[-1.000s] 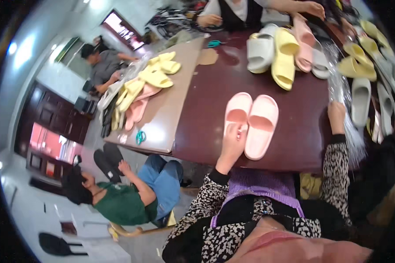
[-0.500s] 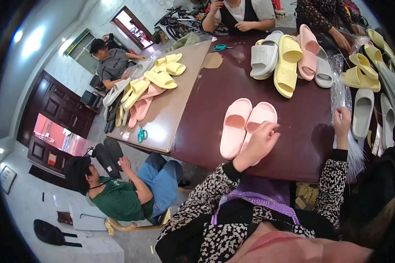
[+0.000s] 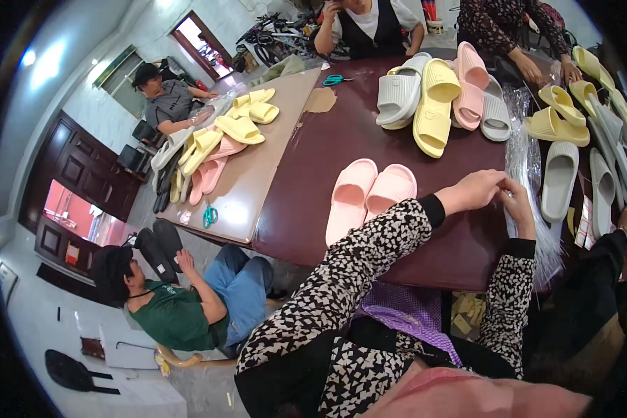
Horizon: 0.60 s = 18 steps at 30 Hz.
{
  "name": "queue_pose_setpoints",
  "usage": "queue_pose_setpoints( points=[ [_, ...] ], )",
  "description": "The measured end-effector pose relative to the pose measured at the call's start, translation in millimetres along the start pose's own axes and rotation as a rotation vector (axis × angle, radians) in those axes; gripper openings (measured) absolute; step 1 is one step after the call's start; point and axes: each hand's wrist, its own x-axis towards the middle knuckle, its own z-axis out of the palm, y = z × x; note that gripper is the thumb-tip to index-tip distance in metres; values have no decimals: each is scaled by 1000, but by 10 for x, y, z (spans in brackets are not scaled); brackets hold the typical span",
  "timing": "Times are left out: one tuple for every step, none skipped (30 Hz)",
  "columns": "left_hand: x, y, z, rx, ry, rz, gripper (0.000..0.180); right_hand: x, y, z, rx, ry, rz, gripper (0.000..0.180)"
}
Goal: The person tags and joins pairs of slide sandals together by threading plastic fasteners through them by hand.
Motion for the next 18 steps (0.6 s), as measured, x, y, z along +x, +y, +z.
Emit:
queue_pose_setpoints(
  points=[
    [21, -24, 18, -54, -54, -43, 18, -11, -8, -7, 44, -37, 36, 13],
    [43, -47, 35, -50, -51, -44, 18, -12, -15, -8, 89, -75, 72, 15],
    [58, -72, 48, -79, -72, -67, 17, -8, -24, -16, 91, -80, 67, 15],
    [64, -99, 54, -108, -92, -91, 16, -3, -34, -35, 78, -96, 72, 15],
    [61, -128, 52, -136, -112, -115, 15, 8, -45, -48, 67, -113, 77, 16],
    [43, -143, 58, -135, -113, -117, 15, -12, -41, -60, 54, -125, 88, 17],
    [13, -165, 46, 28, -152, -74, 13, -22, -32, -58, 56, -127, 89, 17],
    [-22, -187, 24, 192, -190, -32, 12, -26, -16, -57, -149, -160, 85, 17],
    [-58, -203, 2, 357, -228, 10, 12, -27, -6, -52, -353, -192, 80, 17],
    [-97, -211, -17, 361, -228, 4, 12, -27, -5, -40, -558, -224, 71, 17],
    [-108, -212, -17, 364, -208, 14, 12, -48, 24, -56, -559, -224, 83, 17],
    [-129, -215, -23, 365, -188, 21, 13, -68, 50, -69, -573, -159, 89, 16],
    [-138, -175, -45, 371, -167, 30, 13, -97, 79, -98, -586, -91, 91, 15],
    [-138, -149, -72, 361, -173, 29, 13, -124, 111, -122, -601, -24, 95, 15],
    [-128, -144, -108, 349, -155, -52, 13, -111, 156, -119, -627, 34, 40, 15],
    [-110, -131, -57, 313, -148, -122, 14, -156, 232, -181, -669, 98, 7, 14],
    [-83, -105, -47, 280, -63, -82, 14, -192, 335, -248, -681, 91, 28, 16],
    [-135, -133, -123, 248, 23, -61, 14, -161, 292, -228, -684, 72, 50, 19]
  ],
)
